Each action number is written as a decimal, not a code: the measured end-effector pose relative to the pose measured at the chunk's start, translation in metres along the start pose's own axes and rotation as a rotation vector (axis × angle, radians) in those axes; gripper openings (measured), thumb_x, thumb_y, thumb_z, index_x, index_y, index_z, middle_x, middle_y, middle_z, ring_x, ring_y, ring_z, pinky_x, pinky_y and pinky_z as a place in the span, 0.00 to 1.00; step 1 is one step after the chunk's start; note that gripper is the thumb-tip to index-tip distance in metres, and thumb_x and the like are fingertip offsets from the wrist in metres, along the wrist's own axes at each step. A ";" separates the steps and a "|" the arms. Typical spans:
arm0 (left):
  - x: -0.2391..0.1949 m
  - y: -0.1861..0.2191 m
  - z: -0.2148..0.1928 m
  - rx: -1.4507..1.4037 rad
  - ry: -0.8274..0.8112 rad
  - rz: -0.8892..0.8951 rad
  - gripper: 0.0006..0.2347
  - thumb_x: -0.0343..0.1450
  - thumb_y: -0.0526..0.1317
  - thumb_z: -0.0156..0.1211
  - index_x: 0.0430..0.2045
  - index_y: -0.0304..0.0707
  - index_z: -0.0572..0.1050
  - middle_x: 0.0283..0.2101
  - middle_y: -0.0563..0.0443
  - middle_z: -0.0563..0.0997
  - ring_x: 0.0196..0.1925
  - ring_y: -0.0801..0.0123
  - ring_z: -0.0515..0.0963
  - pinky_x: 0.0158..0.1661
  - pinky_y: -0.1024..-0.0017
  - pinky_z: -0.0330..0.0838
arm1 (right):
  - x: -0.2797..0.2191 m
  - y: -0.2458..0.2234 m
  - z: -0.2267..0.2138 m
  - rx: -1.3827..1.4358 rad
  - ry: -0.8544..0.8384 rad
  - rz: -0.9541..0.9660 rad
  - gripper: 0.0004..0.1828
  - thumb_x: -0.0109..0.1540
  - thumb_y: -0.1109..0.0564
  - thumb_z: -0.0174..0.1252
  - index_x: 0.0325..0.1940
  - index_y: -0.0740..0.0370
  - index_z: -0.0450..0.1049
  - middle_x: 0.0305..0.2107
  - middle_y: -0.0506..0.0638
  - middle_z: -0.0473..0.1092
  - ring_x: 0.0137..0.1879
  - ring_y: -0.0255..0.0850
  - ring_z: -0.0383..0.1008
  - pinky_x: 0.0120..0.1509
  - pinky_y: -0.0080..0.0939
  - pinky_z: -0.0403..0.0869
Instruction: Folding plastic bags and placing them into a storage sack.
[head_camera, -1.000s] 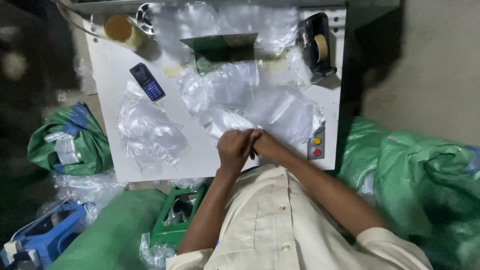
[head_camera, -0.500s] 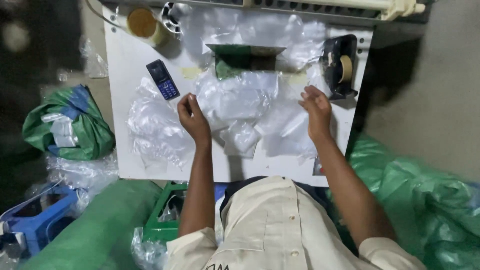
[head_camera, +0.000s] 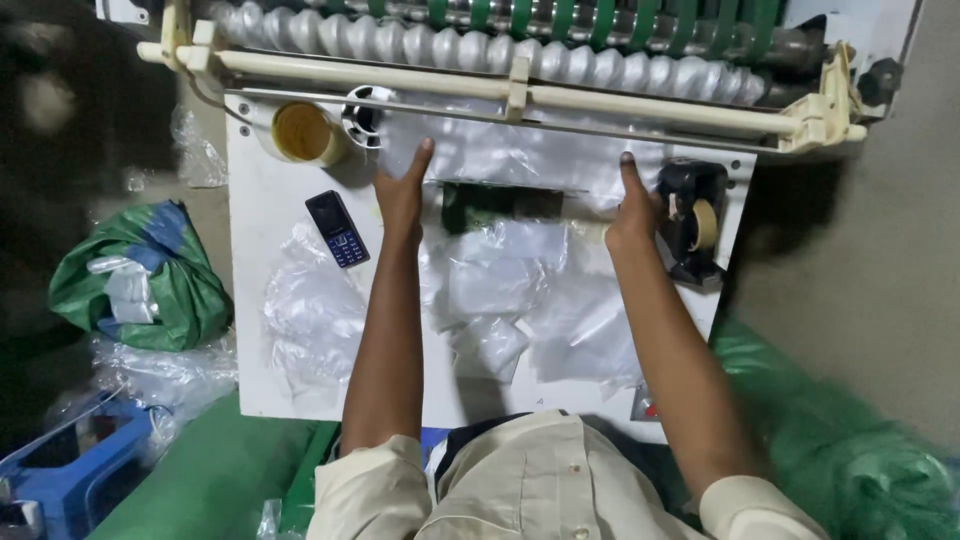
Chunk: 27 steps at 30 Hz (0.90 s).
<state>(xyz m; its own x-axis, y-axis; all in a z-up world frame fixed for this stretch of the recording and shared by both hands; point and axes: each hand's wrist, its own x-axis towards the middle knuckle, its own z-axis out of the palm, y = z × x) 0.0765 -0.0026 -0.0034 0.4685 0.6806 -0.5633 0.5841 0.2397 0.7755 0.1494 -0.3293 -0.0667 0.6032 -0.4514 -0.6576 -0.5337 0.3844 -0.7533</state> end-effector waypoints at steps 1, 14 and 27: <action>0.012 -0.007 0.008 0.091 0.010 -0.054 0.42 0.53 0.69 0.79 0.51 0.36 0.73 0.51 0.40 0.80 0.58 0.46 0.79 0.67 0.52 0.56 | -0.006 0.000 0.008 -0.027 0.023 -0.058 0.78 0.47 0.44 0.92 0.79 0.65 0.39 0.74 0.68 0.36 0.82 0.57 0.40 0.83 0.58 0.41; -0.105 -0.026 -0.078 -0.202 0.317 0.116 0.20 0.63 0.37 0.71 0.46 0.27 0.72 0.39 0.40 0.74 0.43 0.63 0.73 0.57 0.66 0.62 | -0.036 -0.009 -0.026 -0.110 0.138 -0.643 0.34 0.44 0.74 0.79 0.52 0.66 0.77 0.45 0.63 0.75 0.57 0.52 0.77 0.61 0.54 0.71; -0.187 -0.177 -0.156 0.274 -0.346 -0.180 0.32 0.58 0.52 0.81 0.51 0.33 0.73 0.42 0.37 0.80 0.44 0.52 0.80 0.43 0.54 0.73 | -0.183 -0.046 -0.136 0.223 -0.028 0.069 0.16 0.48 0.69 0.75 0.38 0.69 0.80 0.32 0.55 0.77 0.40 0.46 0.82 0.48 0.48 0.79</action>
<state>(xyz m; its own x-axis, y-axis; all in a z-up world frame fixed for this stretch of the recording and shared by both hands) -0.2181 -0.0644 0.0093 0.5100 0.3634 -0.7797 0.8077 0.1096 0.5793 -0.0167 -0.3736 0.0894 0.5873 -0.3966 -0.7056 -0.4322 0.5834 -0.6877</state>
